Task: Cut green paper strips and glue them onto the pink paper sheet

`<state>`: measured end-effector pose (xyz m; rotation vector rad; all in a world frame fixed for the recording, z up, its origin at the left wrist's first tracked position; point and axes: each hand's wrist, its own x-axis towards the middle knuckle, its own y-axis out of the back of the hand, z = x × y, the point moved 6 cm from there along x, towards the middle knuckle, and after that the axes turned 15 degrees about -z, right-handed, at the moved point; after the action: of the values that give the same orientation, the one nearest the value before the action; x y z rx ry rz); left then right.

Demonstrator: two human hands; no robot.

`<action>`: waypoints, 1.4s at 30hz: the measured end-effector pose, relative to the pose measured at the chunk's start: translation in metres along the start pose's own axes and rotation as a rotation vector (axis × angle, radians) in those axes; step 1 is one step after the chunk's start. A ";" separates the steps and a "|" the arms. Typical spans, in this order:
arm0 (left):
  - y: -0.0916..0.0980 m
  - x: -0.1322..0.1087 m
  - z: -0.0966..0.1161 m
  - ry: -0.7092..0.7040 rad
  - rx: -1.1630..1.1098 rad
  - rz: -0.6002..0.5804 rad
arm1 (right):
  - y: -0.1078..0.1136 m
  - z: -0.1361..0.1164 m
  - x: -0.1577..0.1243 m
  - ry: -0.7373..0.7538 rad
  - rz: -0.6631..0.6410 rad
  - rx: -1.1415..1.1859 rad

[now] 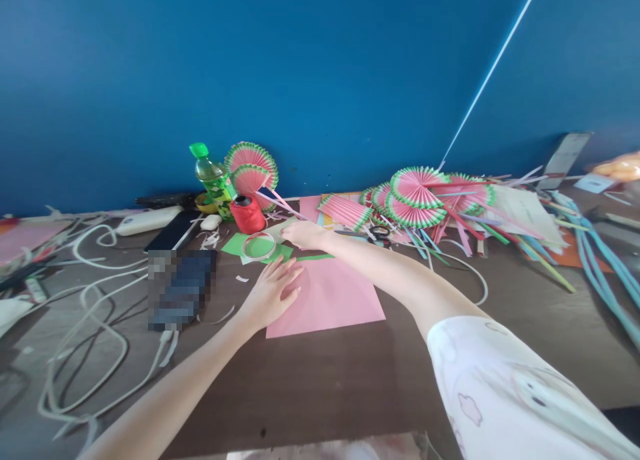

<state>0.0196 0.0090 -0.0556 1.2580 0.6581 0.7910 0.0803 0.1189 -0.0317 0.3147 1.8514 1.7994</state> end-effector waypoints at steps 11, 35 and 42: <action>0.005 -0.002 -0.001 0.037 -0.061 0.014 | 0.080 0.032 -0.058 -0.325 0.490 0.134; -0.007 0.031 -0.024 0.083 -1.736 0.178 | -0.034 0.032 -0.172 -0.536 0.489 1.128; -0.006 0.023 -0.028 0.109 -1.857 0.220 | -0.052 0.089 -0.245 -0.967 0.589 0.780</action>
<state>0.0119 0.0430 -0.0673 -0.4377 -0.2755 1.1452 0.3401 0.0640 -0.0279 1.7890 1.6526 0.7713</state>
